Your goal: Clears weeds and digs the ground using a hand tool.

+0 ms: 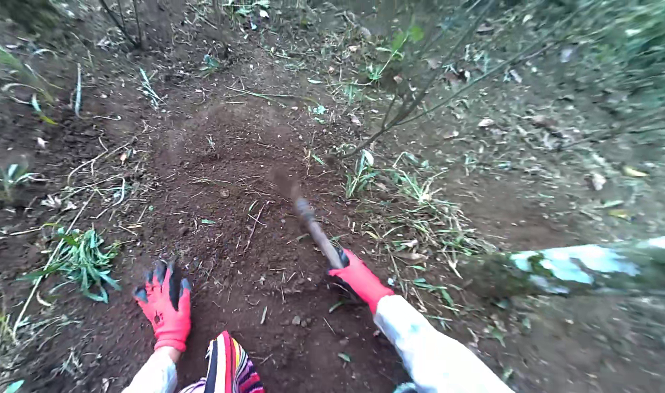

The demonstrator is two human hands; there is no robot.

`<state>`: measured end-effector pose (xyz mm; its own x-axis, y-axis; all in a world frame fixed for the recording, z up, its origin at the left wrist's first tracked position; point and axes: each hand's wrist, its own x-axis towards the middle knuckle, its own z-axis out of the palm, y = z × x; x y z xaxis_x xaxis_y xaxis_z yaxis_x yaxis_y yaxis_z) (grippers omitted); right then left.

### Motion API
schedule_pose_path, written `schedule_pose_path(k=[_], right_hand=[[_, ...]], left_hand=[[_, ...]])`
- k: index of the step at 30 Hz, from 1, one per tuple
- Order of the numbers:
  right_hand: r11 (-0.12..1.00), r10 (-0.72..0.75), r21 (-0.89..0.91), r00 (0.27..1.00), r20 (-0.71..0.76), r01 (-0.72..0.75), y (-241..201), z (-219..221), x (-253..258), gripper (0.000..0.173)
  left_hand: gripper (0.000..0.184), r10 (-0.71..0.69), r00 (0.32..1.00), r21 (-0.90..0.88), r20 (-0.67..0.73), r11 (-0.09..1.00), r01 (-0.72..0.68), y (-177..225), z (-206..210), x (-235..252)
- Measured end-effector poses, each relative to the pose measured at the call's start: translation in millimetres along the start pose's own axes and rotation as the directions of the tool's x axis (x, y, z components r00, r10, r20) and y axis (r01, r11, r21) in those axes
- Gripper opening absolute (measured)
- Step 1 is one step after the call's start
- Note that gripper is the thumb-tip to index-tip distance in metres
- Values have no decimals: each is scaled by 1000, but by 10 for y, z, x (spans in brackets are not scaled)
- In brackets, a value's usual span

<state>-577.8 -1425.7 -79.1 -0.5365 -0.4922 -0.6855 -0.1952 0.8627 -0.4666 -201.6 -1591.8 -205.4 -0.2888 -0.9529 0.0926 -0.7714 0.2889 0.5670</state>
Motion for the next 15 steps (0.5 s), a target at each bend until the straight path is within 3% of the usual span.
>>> schedule_pose_path(k=[2,4,7,8,11,13,15], right_hand=[[983,87,165,996,-22,-82,-205,-46,168,53],[932,101,354,994,-51,-77,-319,-145,390,49],[782,7,623,999,-35,16,-259,117,723,49],[802,24,597,999,-40,5,-356,326,633,48],[921,103,377,995,17,-102,-432,666,-53,82],[965,90,237,991,95,-110,-252,371,-365,85],[972,35,227,995,96,-56,-189,-41,-321,77]], left_hand=[[77,46,999,58,-8,997,-45,-31,71,-38],[79,56,998,83,-9,995,-55,-15,106,-39],[81,39,999,90,-23,995,-36,-35,126,-52],[83,37,999,83,-29,996,-34,-44,135,-52],[88,43,999,55,-29,998,-41,-18,125,-79],[92,44,999,55,-23,998,-42,-12,107,-71],[95,40,999,61,-25,997,-38,-32,141,-55]])
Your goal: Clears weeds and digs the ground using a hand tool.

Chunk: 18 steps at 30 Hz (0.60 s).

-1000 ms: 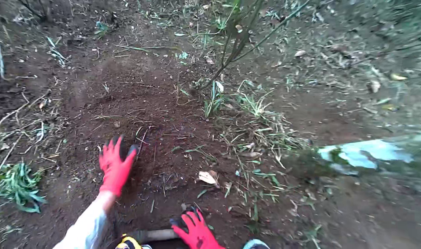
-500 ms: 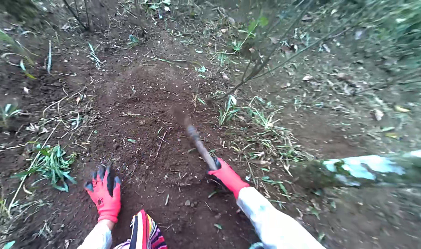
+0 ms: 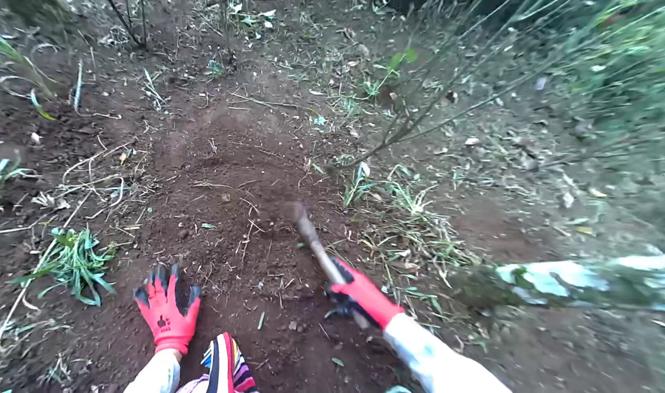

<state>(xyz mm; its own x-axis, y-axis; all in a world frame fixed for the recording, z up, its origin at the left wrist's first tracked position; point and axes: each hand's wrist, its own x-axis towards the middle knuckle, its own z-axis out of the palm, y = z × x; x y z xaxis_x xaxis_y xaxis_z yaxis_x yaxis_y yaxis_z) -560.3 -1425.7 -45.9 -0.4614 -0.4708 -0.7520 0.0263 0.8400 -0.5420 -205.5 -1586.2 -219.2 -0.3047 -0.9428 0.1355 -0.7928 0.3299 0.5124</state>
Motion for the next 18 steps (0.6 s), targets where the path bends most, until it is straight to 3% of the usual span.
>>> schedule_pose_path(k=[2,4,7,9,11,13,14,16,18], right_hand=[[987,-11,154,988,-151,34,-115,-40,236,65],[977,2,204,964,-265,54,-245,345,434,65],[997,-20,74,1000,-18,22,-57,908,51,86],[999,-40,-3,998,39,40,-74,607,-108,84],[997,-78,14,993,-88,80,-293,275,115,74],[985,-41,154,969,-244,80,-450,284,548,65],[984,-28,165,967,-252,71,-456,452,640,65],[994,-50,89,993,-108,60,-269,948,427,78],[1000,-11,12,996,91,10,35,1039,-110,91]], left_hand=[[95,-4,1000,3,21,1000,4,-3,-6,-68],[95,5,1000,-1,6,1000,-5,13,-8,-51],[95,15,1000,-14,-26,1000,-15,-22,16,-27],[95,4,1000,-17,-18,1000,-4,2,13,-45],[95,6,1000,-4,-19,1000,-6,0,9,-34],[94,11,1000,1,-25,1000,-11,-14,12,-68],[95,8,1000,-8,-30,1000,-9,-2,10,-83],[96,10,999,-31,-52,999,-12,16,-2,-27],[99,-3,998,-52,-59,999,0,-12,-22,-69]])
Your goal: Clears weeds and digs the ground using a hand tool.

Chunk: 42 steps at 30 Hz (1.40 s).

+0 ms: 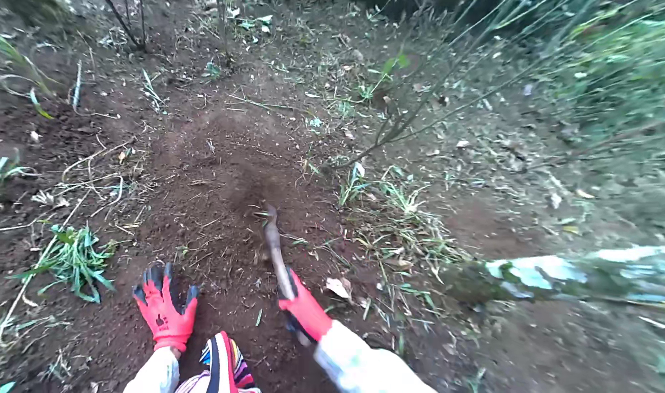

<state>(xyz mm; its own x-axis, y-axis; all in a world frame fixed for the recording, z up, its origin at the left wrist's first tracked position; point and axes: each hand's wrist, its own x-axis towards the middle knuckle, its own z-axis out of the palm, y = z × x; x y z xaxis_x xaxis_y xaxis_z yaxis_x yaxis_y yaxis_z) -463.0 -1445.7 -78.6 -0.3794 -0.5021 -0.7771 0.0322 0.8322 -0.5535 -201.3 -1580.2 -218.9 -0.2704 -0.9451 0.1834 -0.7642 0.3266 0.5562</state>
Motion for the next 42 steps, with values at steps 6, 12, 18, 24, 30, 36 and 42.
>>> schedule_pose_path(k=[6,12,18,24,30,36,42], right_hand=[[992,-129,-28,973,-189,126,-683,-867,372,71],[975,-86,-203,995,55,95,-282,301,230,90],[928,-90,-366,995,-45,67,-252,-817,-211,84],[993,28,-109,992,-124,-42,278,-51,-231,92],[996,51,-63,961,-272,-71,402,-887,-499,78],[961,275,70,949,-156,-267,923,-111,-1110,92],[935,243,341,880,-408,-100,627,-629,-679,73]], left_hand=[[102,-34,999,-19,9,999,34,38,1,-20],[97,-105,994,-133,28,985,108,-15,-82,-19],[95,-134,990,-216,53,966,142,239,-164,96],[83,-52,984,-170,169,982,81,993,-263,867],[79,-395,867,-73,302,898,435,756,-385,559],[77,-459,796,-36,394,858,513,1110,-453,160],[81,-466,743,-121,481,804,582,1393,-284,-193]])
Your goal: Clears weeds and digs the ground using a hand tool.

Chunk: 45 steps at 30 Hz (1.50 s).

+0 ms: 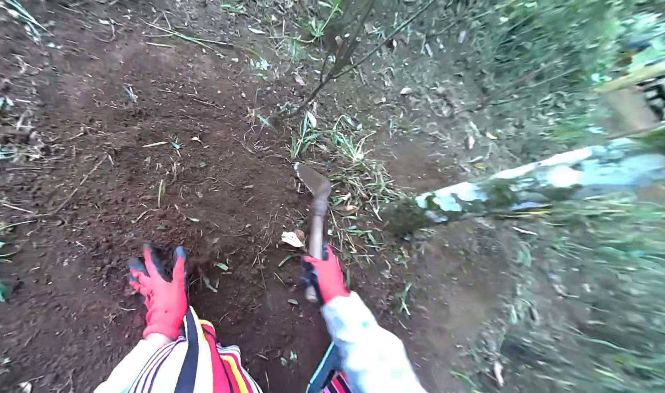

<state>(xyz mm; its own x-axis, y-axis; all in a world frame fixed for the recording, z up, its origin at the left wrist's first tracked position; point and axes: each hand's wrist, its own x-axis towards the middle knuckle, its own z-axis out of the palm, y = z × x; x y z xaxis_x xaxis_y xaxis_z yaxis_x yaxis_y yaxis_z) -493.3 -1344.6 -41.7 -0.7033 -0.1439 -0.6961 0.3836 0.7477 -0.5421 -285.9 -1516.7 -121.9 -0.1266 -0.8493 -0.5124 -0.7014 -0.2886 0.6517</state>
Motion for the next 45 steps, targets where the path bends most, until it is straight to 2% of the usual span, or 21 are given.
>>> schedule_pose_path(k=[3,6,8,10,13,14,16,18,21,24,27,30,32,33,36,38,39,40,42,44,45], right_hand=[[970,5,-233,961,276,62,437,657,-547,89],[851,47,-479,878,476,214,756,345,-862,89],[813,44,-534,891,452,231,438,15,-697,88],[887,-28,-431,949,315,169,10,-65,-314,84],[992,-63,-104,993,102,74,-236,533,139,78],[990,-61,-115,987,148,79,-120,774,60,79],[963,13,-254,924,382,92,252,973,-389,88],[889,57,-420,869,492,180,422,700,-609,88],[892,-41,-400,919,392,210,33,219,-297,84],[978,-94,-169,982,165,122,-333,516,220,79],[920,-16,-361,933,359,154,151,1020,-140,94],[745,40,-594,868,495,305,619,626,-390,91],[616,34,-710,889,457,342,167,240,-270,91],[609,2,-722,909,416,329,-164,157,-132,91],[834,-191,-467,947,259,296,-977,516,496,81],[926,-178,-295,961,212,236,-1021,1097,650,79],[923,-139,-314,954,267,222,-840,1322,530,82],[905,-82,-365,932,353,218,-554,1430,305,86],[819,69,-527,872,484,228,-41,1197,-122,91],[652,143,-698,856,497,296,76,670,-166,91],[564,145,-759,866,479,325,-84,446,-92,91]], left_hand=[[82,70,996,-91,-51,993,-75,-33,48,16],[81,71,995,-156,-70,984,-81,-95,-18,-35],[80,73,995,-159,-62,984,-82,-74,-79,-54],[80,99,993,-142,-66,984,-107,-124,-110,-77],[81,120,989,-149,-90,980,-132,-215,-183,-28],[81,123,987,-153,-107,978,-139,-231,-185,-5],[82,134,983,-156,-127,976,-153,-258,-197,33],[81,129,982,-168,-134,974,-151,-264,-225,27],[78,135,981,-175,-140,972,-159,-252,-252,19],[78,96,983,-203,-153,971,-127,-240,-237,-18],[77,61,975,-201,-212,974,-105,-179,-307,37],[76,29,970,-201,-242,976,-79,-252,-343,34],[75,2,972,-178,-236,983,-45,-288,-360,29],[76,-30,973,-161,-227,987,-7,-288,-365,19],[80,-67,957,-105,-281,994,39,-330,-355,83],[80,-31,935,-49,-354,999,15,-401,-343,204],[81,12,917,-16,-400,1000,-21,-448,-316,309],[81,61,897,5,-438,998,-66,-492,-295,425],[79,144,867,57,-476,989,-133,-597,-237,597],[82,218,845,125,-488,976,-180,-721,-140,670],[86,266,831,153,-489,964,-219,-767,-90,687]])
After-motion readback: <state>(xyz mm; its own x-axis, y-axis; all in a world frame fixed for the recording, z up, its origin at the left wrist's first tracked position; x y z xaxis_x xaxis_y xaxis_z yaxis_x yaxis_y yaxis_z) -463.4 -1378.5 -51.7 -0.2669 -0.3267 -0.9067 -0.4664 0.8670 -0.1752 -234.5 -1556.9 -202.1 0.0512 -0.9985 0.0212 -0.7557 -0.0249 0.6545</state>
